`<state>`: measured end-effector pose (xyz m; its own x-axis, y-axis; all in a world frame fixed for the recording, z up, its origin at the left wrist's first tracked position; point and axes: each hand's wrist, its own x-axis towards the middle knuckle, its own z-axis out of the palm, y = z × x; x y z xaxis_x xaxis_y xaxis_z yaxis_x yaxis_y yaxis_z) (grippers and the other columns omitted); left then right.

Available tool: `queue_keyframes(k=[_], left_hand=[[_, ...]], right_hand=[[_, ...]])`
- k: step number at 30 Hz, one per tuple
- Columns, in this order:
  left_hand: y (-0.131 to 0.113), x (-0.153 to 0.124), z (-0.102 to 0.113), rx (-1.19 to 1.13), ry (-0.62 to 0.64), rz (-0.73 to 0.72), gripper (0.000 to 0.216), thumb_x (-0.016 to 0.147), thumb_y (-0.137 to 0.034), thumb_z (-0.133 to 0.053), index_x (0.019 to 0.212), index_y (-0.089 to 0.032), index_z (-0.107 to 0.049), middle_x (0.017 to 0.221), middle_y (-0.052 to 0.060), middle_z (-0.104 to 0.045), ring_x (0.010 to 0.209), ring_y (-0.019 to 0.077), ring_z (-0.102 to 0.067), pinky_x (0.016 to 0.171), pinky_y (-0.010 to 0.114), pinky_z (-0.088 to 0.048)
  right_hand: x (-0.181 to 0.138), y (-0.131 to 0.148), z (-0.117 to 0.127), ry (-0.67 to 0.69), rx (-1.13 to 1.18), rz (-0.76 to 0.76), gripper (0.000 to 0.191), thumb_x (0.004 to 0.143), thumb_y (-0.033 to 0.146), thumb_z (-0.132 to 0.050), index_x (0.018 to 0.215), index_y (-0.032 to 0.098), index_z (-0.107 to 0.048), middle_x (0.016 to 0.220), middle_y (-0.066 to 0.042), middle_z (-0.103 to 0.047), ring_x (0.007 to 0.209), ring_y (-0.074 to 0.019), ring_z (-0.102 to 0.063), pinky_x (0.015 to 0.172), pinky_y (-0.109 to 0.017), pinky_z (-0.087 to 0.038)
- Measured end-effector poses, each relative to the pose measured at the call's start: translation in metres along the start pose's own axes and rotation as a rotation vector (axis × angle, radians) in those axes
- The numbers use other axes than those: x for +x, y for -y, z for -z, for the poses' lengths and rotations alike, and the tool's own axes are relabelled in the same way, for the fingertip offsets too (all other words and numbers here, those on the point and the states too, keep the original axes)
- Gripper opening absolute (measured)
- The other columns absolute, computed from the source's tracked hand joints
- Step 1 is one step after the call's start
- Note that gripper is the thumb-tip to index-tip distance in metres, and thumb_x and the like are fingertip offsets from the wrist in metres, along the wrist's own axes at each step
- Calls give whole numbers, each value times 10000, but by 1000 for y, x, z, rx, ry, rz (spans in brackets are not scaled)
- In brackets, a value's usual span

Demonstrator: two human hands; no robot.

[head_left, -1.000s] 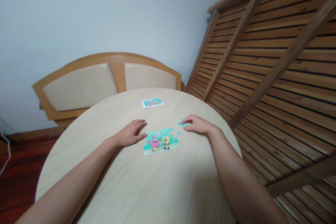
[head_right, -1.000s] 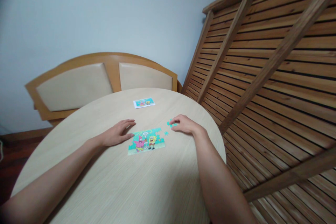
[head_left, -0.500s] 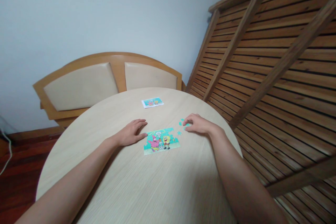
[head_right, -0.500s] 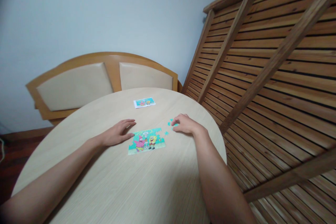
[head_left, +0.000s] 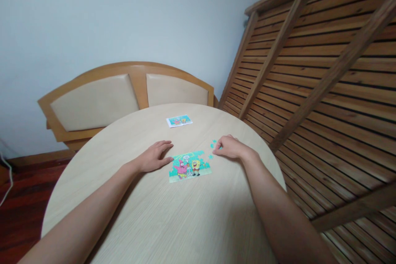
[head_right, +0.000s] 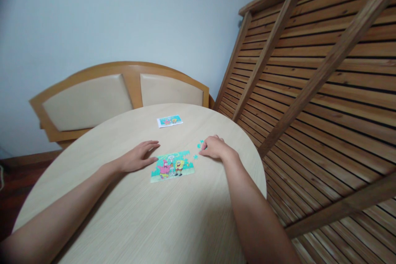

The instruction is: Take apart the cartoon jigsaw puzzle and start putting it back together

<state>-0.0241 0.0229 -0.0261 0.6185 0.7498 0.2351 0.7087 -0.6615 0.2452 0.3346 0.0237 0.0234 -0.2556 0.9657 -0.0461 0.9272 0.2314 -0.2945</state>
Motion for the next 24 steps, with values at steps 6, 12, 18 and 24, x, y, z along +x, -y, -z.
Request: queue_keyframes(k=[6,12,18,24], left_hand=[[0,1,-1,3,-3,4,566,947,-570,-493,1343,-167,-522,1450,158,-516,1335,302,-493,1133,470,-394],[0,0,-1,-5,-13,3,578,942,-598,-487,1341,-182,-525,1447,145,-522,1332,300,-499,1134,470,-395],[-1,1,1,7,11,13,593,949,-596,-475,1352,-164,-520,1458,152,-508,1344,299,-484,1143,457,-388],[-3,1,0,0,-6,1,572,946,-586,-484,1340,-174,-525,1447,151,-522,1333,301,-499,1130,463,-400]], right_hand=[[2,2,-1,46,-5,38,114,738,274,-727,820,213,-779,941,-116,-734,989,-295,-614,868,-385,-467],[-2,13,3,27,-3,48,113,725,235,-732,833,206,-744,906,-87,-738,923,-261,-635,824,-351,-452],[-4,18,4,50,80,89,170,729,160,-671,875,207,-744,834,-33,-743,754,-180,-646,715,-281,-433],[5,16,-9,77,418,222,163,791,255,-656,886,146,-732,799,-44,-732,717,-160,-636,658,-253,-455]])
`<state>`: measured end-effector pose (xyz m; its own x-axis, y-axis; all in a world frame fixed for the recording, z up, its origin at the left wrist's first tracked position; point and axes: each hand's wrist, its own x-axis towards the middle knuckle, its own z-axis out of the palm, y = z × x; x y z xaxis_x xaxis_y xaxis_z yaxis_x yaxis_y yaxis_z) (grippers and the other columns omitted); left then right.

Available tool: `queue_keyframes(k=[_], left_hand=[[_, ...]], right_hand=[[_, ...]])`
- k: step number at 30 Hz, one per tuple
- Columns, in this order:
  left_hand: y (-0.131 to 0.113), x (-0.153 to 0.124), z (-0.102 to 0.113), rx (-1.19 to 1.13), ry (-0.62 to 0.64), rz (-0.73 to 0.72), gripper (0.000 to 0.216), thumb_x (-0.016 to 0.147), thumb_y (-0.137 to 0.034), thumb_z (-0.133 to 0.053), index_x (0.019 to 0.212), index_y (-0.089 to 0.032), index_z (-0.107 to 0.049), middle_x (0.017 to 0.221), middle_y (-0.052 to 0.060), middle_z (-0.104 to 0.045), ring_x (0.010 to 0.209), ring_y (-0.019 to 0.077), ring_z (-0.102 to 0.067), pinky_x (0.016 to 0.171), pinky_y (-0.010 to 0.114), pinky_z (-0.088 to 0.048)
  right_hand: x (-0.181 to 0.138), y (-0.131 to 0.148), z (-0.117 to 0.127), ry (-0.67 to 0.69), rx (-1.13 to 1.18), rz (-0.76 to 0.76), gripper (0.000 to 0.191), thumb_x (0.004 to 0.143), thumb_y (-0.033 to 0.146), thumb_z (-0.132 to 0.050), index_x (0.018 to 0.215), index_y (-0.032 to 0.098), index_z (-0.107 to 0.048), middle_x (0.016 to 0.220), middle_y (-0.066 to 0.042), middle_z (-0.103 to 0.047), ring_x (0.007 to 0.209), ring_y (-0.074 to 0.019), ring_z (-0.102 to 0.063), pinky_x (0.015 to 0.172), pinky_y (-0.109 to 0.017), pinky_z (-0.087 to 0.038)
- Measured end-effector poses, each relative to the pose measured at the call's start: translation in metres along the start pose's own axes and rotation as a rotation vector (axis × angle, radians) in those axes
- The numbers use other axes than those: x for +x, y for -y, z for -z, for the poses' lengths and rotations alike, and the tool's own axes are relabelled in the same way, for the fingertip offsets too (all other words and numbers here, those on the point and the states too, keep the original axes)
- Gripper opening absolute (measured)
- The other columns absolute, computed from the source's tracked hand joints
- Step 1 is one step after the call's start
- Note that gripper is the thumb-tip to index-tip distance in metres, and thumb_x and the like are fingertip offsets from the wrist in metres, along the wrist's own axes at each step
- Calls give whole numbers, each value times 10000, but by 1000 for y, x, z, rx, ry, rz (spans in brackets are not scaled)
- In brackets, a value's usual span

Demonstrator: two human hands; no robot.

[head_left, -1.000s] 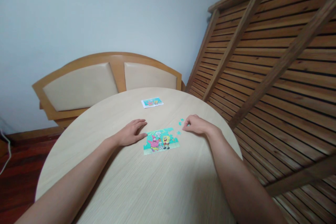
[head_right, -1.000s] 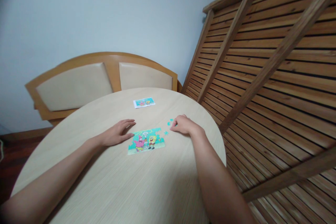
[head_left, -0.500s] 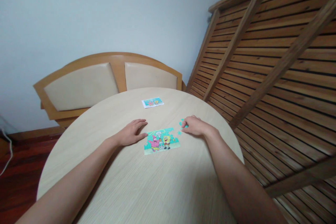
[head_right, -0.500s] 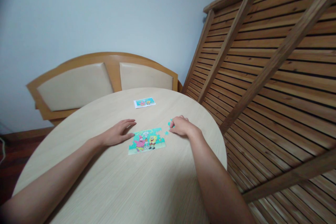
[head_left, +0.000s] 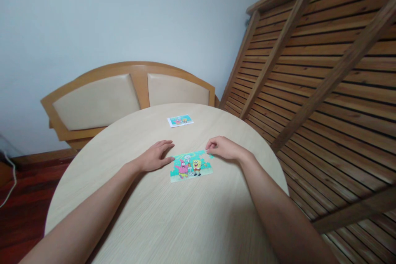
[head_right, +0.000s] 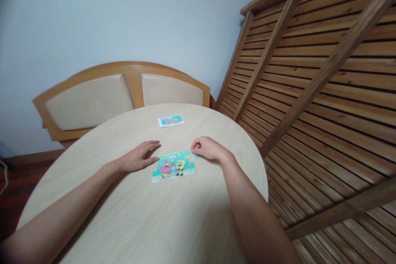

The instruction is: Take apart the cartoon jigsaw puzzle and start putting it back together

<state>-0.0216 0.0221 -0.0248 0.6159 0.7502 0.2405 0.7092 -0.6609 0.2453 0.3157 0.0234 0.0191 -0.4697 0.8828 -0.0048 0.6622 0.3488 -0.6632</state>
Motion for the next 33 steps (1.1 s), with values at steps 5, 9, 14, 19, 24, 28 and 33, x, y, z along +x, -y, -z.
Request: queue_keyframes(k=[5,9,14,19,24,28,33], left_hand=[[1,1,-1,1,-10,0,576,940,-595,-490,1336,-178,-527,1446,150,-524,1328,302,-504,1130,468,-399],[1,1,-1,-2,-10,0,564,939,-578,-499,1337,-180,-526,1445,148,-525,1326,300,-505,1130,469,-396],[-2,1,0,3,1,7,572,943,-585,-489,1343,-177,-522,1449,151,-517,1335,293,-494,1137,458,-389],[-2,1,0,7,6,5,580,947,-593,-476,1341,-170,-521,1445,158,-517,1329,293,-498,1134,463,-391],[-1,1,0,6,-3,1,578,944,-594,-477,1333,-169,-524,1444,155,-523,1331,302,-498,1129,466,-396],[-3,1,2,21,14,3,596,946,-589,-473,1341,-145,-518,1445,167,-519,1335,301,-494,1136,457,-390],[-5,1,4,25,11,-1,597,945,-600,-466,1334,-150,-526,1441,160,-527,1330,298,-502,1131,445,-398]], right_hand=[[5,2,-10,42,109,-12,156,782,263,-684,847,125,-718,796,-61,-740,694,-153,-641,643,-248,-471],[8,-4,-12,33,89,-54,130,771,249,-698,822,131,-718,797,-54,-748,701,-156,-651,637,-239,-471],[8,-7,-13,9,43,-76,132,770,254,-696,812,132,-721,781,-49,-745,692,-154,-647,617,-233,-464],[7,-4,-14,-13,-49,-67,106,753,251,-696,770,149,-720,762,-40,-742,689,-159,-647,602,-233,-454],[6,-5,-12,-30,-39,-55,120,761,239,-670,809,147,-729,788,-48,-745,716,-163,-654,629,-237,-468],[6,-9,-10,9,15,-31,168,745,252,-684,854,133,-734,785,-50,-733,691,-151,-633,613,-235,-457],[8,-12,-11,45,29,12,193,749,264,-684,872,129,-747,771,-49,-724,687,-151,-621,620,-238,-448]])
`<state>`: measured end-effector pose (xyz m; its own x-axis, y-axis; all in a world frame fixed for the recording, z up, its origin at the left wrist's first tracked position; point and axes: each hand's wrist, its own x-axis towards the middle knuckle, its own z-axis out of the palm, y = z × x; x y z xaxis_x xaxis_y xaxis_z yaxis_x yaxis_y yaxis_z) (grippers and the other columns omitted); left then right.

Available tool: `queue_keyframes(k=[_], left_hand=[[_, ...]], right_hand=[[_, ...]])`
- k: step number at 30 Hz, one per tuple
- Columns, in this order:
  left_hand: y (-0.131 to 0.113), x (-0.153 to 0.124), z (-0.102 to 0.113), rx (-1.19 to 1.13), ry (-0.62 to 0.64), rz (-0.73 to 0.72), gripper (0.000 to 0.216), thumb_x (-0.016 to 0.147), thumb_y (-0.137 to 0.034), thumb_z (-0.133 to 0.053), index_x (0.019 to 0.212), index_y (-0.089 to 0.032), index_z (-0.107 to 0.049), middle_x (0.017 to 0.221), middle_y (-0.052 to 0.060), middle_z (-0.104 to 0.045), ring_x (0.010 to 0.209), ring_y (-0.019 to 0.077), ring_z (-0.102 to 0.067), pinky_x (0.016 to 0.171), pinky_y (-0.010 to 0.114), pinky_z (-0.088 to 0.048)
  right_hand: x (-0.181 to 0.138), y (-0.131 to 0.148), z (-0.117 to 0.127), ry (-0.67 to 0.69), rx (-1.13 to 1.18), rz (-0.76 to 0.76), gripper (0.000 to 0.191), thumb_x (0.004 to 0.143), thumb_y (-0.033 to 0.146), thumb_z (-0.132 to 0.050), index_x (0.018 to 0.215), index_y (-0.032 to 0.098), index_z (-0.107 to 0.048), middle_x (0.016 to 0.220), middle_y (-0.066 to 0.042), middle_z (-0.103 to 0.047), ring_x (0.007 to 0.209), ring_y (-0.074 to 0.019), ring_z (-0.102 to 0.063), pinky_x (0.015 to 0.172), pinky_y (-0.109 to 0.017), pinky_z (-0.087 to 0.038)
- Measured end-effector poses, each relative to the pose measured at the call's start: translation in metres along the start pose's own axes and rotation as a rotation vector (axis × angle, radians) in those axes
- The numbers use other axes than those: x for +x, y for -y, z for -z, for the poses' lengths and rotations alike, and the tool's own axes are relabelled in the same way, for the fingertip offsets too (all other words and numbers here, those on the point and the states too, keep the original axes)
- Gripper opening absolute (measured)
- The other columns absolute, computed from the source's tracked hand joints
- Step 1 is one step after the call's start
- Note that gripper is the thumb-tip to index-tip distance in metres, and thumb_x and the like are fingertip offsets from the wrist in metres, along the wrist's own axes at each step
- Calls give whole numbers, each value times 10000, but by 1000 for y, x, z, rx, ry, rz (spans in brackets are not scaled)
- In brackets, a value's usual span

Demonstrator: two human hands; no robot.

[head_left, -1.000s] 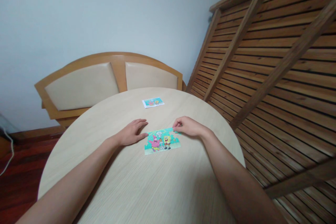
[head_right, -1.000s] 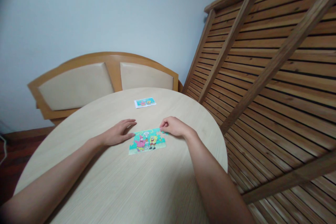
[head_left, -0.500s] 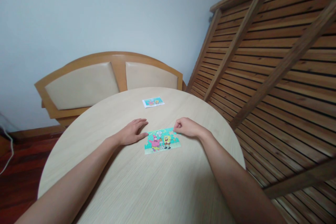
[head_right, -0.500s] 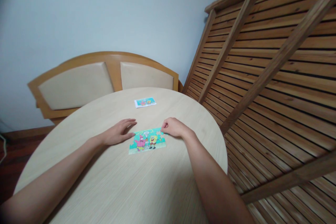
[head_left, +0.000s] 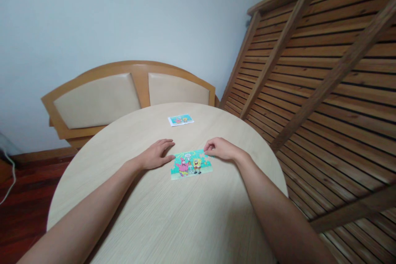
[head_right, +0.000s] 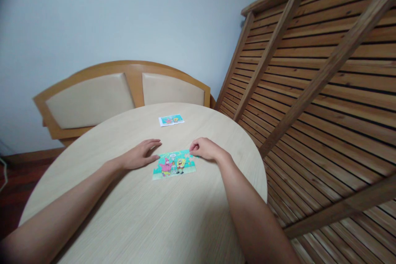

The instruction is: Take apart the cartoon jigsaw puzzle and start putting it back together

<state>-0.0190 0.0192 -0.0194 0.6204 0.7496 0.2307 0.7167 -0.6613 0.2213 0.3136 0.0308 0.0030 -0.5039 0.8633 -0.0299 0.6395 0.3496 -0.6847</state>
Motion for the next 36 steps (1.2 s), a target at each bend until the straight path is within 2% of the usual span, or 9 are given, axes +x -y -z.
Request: queue_keyframes(k=[21,24,29,36], left_hand=[[1,0,-1,-4,12,10,605,947,-602,-462,1342,-148,-521,1450,166,-513,1336,295,-494,1139,454,-387],[1,-1,-1,1,7,6,602,948,-603,-459,1338,-149,-524,1442,167,-521,1327,293,-502,1130,449,-401],[1,-2,0,2,1,-1,580,948,-583,-471,1337,-156,-523,1444,164,-521,1332,291,-499,1132,453,-400],[4,-2,-2,-11,-1,-1,582,942,-596,-473,1336,-171,-521,1447,152,-523,1333,295,-499,1134,459,-394]], right_hand=[[-1,5,0,-33,-17,10,162,766,252,-673,851,132,-742,786,-53,-730,710,-155,-630,651,-242,-460],[-4,-3,8,-138,-39,8,179,801,250,-633,890,133,-733,799,-53,-726,709,-151,-622,655,-244,-459],[-10,-30,27,-325,-175,-103,183,801,207,-612,902,129,-743,828,-77,-741,732,-169,-640,676,-260,-460],[-11,-57,34,-227,-98,-168,166,766,267,-664,826,148,-763,829,-71,-760,771,-190,-668,715,-271,-488]])
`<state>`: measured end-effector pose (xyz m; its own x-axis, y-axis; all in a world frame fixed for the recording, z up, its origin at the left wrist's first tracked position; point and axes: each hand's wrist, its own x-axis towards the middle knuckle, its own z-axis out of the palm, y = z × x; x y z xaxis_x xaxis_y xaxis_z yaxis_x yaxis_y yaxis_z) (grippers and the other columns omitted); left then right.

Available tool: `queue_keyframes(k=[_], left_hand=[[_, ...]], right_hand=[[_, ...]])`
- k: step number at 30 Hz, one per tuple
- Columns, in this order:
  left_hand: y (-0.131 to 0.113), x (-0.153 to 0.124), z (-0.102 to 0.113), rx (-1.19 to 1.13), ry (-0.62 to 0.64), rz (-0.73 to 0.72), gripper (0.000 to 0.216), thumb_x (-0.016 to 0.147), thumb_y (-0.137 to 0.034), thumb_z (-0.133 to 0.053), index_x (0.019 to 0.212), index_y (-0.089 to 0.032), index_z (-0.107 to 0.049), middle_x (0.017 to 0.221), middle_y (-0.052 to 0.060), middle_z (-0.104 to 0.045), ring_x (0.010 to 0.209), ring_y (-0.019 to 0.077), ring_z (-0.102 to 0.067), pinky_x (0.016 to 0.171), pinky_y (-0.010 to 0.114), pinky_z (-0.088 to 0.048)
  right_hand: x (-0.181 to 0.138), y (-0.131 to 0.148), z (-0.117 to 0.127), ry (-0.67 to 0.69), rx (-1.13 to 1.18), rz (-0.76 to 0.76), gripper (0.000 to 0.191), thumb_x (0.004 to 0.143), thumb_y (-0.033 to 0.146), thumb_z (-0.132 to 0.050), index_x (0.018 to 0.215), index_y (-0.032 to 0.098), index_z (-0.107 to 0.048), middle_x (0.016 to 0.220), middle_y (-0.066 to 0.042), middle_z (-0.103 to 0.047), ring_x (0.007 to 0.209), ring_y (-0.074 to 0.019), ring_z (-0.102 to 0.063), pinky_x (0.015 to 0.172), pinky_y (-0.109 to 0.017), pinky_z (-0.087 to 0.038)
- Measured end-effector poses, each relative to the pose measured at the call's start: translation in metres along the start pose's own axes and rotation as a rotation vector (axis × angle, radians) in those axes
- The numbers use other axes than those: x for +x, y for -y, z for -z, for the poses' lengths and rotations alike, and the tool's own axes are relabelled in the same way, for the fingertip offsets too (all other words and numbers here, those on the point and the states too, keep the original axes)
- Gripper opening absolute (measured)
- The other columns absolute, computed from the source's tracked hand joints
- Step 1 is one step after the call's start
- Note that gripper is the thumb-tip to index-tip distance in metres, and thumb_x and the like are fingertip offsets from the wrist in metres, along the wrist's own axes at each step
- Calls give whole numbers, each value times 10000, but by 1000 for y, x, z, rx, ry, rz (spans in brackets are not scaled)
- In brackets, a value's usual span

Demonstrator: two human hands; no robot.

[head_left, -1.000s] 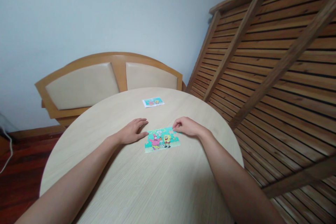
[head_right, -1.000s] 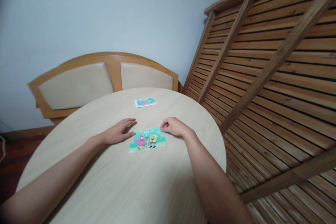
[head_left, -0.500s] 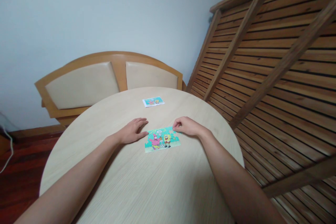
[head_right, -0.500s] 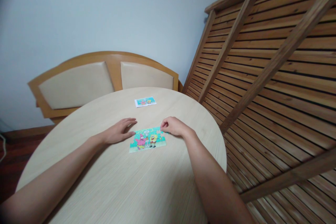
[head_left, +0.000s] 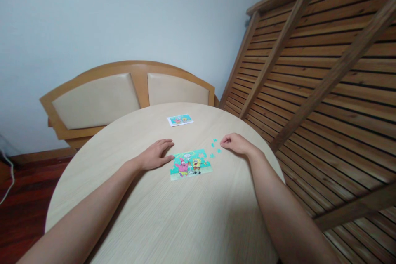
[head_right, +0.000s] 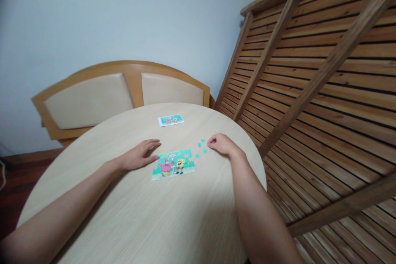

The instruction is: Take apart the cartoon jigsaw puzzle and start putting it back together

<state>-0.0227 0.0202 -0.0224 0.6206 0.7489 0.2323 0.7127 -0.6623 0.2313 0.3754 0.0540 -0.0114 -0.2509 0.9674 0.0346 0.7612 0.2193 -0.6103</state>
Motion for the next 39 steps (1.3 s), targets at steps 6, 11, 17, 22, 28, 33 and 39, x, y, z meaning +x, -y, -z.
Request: queue_keyframes(k=[6,11,17,22,28,33,39], left_hand=[[-1,0,1,4,18,12,590,946,-583,-471,1341,-147,-517,1452,170,-513,1339,300,-492,1138,459,-386],[-1,-1,0,-8,-6,6,586,939,-601,-474,1330,-169,-529,1443,157,-526,1326,303,-505,1133,469,-390],[1,0,-1,-6,8,10,595,945,-591,-470,1340,-149,-521,1449,166,-514,1337,297,-491,1140,459,-383],[1,0,-2,-6,2,6,586,946,-595,-469,1340,-164,-516,1450,158,-516,1337,301,-491,1139,466,-386],[2,0,-3,-10,-6,2,571,946,-584,-482,1336,-169,-519,1450,155,-518,1336,301,-494,1137,467,-388],[2,0,-3,-8,3,7,580,949,-583,-476,1344,-161,-516,1454,165,-510,1340,301,-488,1138,469,-382],[2,0,-3,-9,-16,6,577,943,-593,-478,1339,-176,-520,1449,152,-520,1330,301,-500,1136,468,-389]], right_hand=[[-1,-1,3,48,19,-5,179,734,284,-693,823,144,-762,825,-74,-759,776,-196,-664,736,-288,-493],[-4,2,1,105,92,-23,256,703,366,-747,833,145,-756,828,-71,-746,762,-192,-645,695,-287,-487],[-4,7,-3,148,79,-25,384,608,350,-815,920,136,-751,858,-54,-705,745,-163,-603,651,-257,-453],[-5,15,-1,188,73,-52,319,611,322,-787,874,145,-750,799,-33,-701,701,-157,-591,632,-257,-435],[-10,25,0,221,63,-55,229,619,269,-746,815,151,-739,747,-17,-692,657,-145,-571,598,-248,-414],[-8,23,-2,182,67,-26,314,608,249,-746,906,149,-745,811,-21,-687,705,-150,-583,626,-247,-424],[-9,24,-3,204,82,-47,251,609,242,-742,841,152,-714,742,-5,-672,653,-144,-570,596,-250,-406]])
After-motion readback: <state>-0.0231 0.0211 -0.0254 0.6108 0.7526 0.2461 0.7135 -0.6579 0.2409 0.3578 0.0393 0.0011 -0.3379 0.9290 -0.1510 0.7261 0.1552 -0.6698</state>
